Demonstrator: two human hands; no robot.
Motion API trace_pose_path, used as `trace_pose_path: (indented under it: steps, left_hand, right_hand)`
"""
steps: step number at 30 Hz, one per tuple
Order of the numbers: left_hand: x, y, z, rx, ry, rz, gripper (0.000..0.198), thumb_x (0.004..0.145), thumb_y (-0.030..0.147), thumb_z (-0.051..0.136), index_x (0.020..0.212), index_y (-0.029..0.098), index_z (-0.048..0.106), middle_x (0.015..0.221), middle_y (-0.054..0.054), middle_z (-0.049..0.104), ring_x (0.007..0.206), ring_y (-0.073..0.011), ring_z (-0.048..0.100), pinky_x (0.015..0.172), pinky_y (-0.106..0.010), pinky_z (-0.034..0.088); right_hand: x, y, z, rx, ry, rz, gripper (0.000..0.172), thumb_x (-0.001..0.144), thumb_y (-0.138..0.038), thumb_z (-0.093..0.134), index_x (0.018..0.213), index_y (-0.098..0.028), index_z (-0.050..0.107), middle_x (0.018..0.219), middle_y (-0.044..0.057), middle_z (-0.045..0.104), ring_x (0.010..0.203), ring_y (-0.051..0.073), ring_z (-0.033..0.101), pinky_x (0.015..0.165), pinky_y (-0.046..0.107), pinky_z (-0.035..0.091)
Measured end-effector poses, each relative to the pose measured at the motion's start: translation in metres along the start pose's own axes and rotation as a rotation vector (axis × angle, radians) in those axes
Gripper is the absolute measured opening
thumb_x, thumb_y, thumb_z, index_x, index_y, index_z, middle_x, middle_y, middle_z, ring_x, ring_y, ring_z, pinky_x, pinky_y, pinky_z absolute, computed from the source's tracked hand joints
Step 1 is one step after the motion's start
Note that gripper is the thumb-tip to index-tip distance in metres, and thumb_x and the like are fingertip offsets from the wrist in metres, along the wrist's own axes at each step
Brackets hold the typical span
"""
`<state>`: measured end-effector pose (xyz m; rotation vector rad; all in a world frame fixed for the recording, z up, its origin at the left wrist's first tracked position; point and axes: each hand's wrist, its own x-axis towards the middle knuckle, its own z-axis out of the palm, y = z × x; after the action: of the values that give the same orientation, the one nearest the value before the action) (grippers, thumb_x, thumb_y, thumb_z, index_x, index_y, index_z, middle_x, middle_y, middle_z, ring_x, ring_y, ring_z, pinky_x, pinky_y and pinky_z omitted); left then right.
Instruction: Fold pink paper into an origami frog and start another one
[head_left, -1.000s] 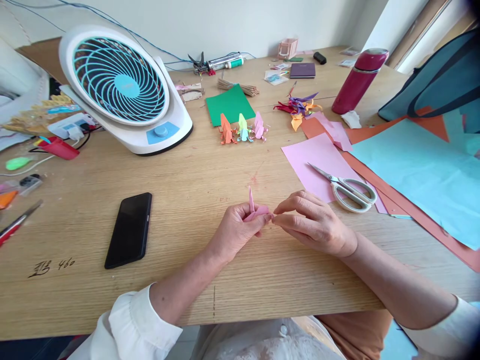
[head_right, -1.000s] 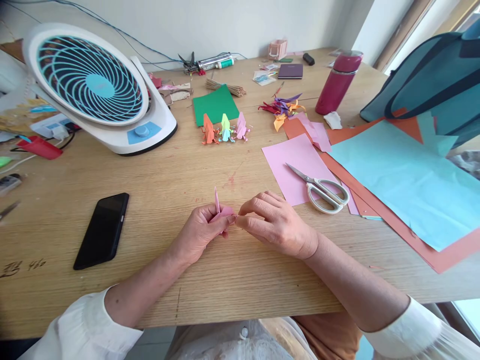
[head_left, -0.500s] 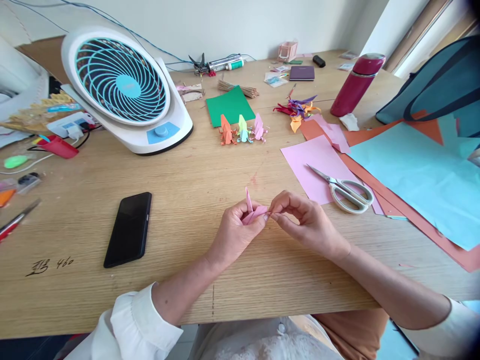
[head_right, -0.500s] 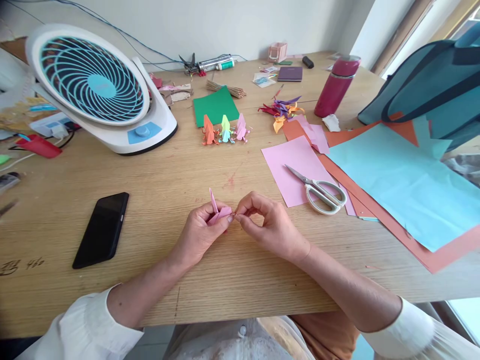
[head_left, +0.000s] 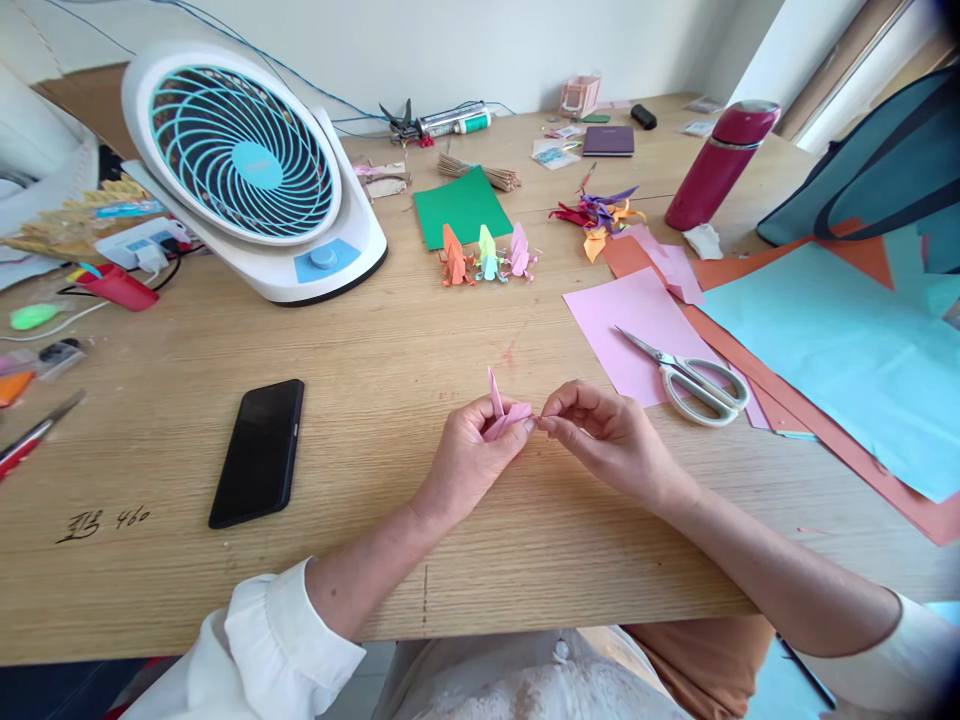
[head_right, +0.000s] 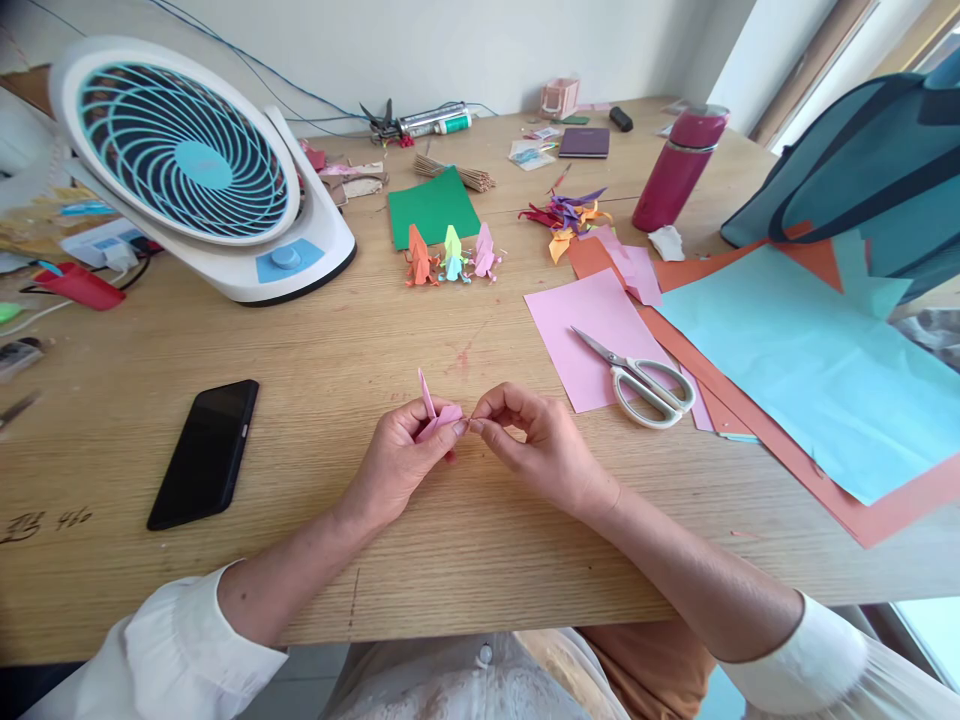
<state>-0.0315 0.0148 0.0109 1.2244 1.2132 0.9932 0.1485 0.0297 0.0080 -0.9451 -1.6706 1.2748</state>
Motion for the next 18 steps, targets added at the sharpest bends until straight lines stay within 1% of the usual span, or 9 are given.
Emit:
trace_pose_path:
  steps: [3,6,9,11,13,18]
  left_hand:
    - [-0.0006,0.0005,0.0001,-0.036,-0.002,-0.026,0.028,0.077,0.041,0.072,0.076,0.016,0.063,0.068,0.004,0.046,0.062,-0.0099,0.045,0.055,-0.021,0.046]
    - [-0.0011,0.0002,0.0002,-0.056,-0.012,-0.039,0.026,0.079,0.04,0.071,0.076,0.016,0.063,0.07,0.003,0.047,0.065,-0.0102,0.047,0.057,-0.021,0.049]
    - [-0.0017,0.0007,0.0007,-0.059,-0.019,-0.048,0.024,0.078,0.039,0.071,0.076,0.016,0.063,0.07,0.003,0.048,0.065,-0.0098,0.047,0.057,-0.02,0.049]
    - [-0.0023,0.0023,0.0014,-0.073,-0.022,-0.043,0.025,0.078,0.039,0.072,0.076,0.016,0.064,0.069,0.003,0.048,0.065,-0.01,0.047,0.058,-0.02,0.049]
    - [-0.0031,0.0047,0.0022,-0.085,-0.021,-0.035,0.027,0.078,0.042,0.071,0.075,0.015,0.064,0.069,0.002,0.048,0.065,-0.0103,0.047,0.057,-0.021,0.05]
    - [-0.0039,0.007,0.0034,-0.084,-0.006,-0.018,0.031,0.077,0.045,0.073,0.075,0.016,0.064,0.067,0.003,0.048,0.063,-0.0098,0.045,0.056,-0.02,0.049]
  right_hand:
    - [-0.0019,-0.0019,-0.0012,-0.129,0.005,-0.058,0.007,0.092,-0.026,0.062,0.091,-0.019,0.061,0.083,0.001,0.064,0.078,0.014,0.061,0.072,0.028,0.049]
    - [-0.0021,-0.0042,-0.0021,-0.248,0.027,-0.167,0.0,0.091,-0.02,0.061,0.091,-0.02,0.061,0.084,0.001,0.064,0.077,0.014,0.061,0.072,0.027,0.049]
    - [-0.0011,-0.0063,-0.0013,-0.358,0.051,-0.298,0.007,0.09,-0.013,0.058,0.089,-0.02,0.059,0.082,0.001,0.062,0.074,0.013,0.059,0.069,0.027,0.048]
    - [-0.0007,-0.0071,-0.0001,-0.382,0.044,-0.344,0.01,0.09,-0.011,0.055,0.089,-0.02,0.058,0.082,0.002,0.061,0.074,0.014,0.058,0.068,0.027,0.048]
    - [-0.0009,-0.0073,0.001,-0.352,0.026,-0.327,0.01,0.09,-0.011,0.055,0.089,-0.02,0.058,0.083,0.002,0.06,0.075,0.014,0.058,0.069,0.028,0.048]
    - [-0.0026,-0.0039,0.0008,-0.132,0.01,-0.164,0.002,0.091,-0.02,0.06,0.089,-0.02,0.061,0.085,0.002,0.061,0.079,0.015,0.06,0.073,0.03,0.049]
